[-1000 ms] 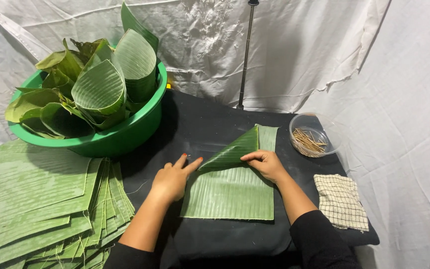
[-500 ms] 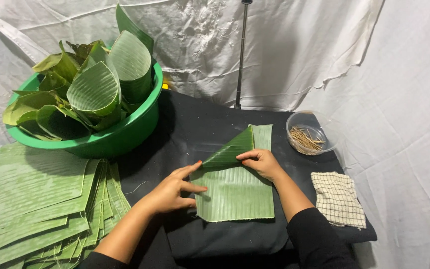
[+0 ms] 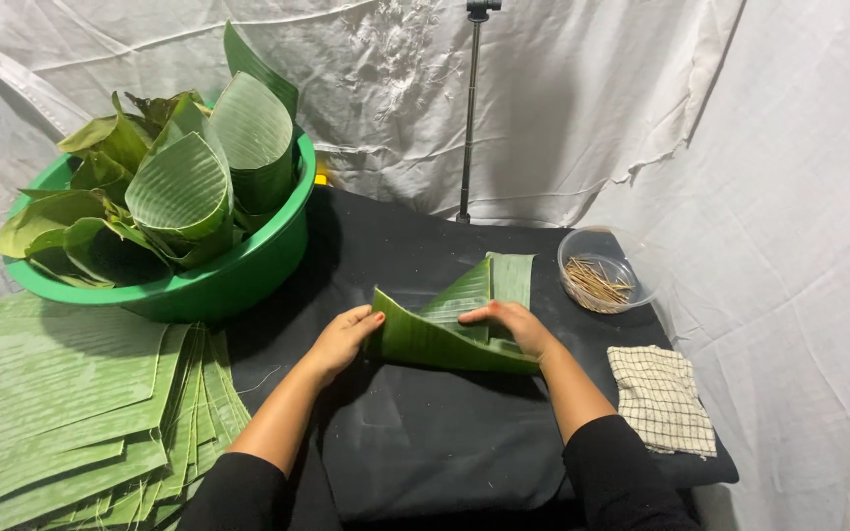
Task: Folding banana leaves into cones and securing them with wooden pins
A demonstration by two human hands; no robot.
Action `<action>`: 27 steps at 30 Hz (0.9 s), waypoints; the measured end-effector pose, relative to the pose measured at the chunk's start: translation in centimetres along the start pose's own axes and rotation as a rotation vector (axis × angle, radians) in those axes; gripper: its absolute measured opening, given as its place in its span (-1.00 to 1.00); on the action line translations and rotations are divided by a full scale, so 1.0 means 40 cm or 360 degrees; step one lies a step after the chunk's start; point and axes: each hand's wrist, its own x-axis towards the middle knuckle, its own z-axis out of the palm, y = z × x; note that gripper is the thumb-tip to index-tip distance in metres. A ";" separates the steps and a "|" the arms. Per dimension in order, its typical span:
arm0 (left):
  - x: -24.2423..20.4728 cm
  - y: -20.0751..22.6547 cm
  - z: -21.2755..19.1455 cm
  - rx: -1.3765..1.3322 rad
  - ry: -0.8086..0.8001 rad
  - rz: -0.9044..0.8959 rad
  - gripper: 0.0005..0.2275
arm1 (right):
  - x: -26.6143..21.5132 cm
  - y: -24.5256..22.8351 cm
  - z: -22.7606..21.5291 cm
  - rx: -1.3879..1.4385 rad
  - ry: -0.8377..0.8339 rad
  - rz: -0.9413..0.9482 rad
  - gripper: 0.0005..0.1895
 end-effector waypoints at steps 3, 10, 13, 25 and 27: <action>0.007 -0.003 -0.007 -0.0034 0.0133 -0.0026 -0.77 | -0.005 0.069 -0.012 0.0725 -0.0136 0.0175 0.17; 0.059 -0.033 -0.009 0.0234 0.0335 -0.0275 -0.76 | 0.057 0.618 -0.220 0.1213 -0.0137 -0.0133 0.16; 0.125 -0.104 -0.024 0.0547 0.0472 -0.0519 -0.69 | -0.007 0.301 -0.137 0.0902 0.0021 -0.0061 -0.20; 0.007 0.053 0.126 0.1752 0.1020 0.1013 -0.63 | -0.023 -0.014 -0.012 0.0465 0.0418 0.0182 -0.90; -0.011 0.088 0.161 0.1838 0.0969 0.1933 -0.48 | -0.021 -0.022 -0.009 0.0440 0.0447 0.0149 -0.87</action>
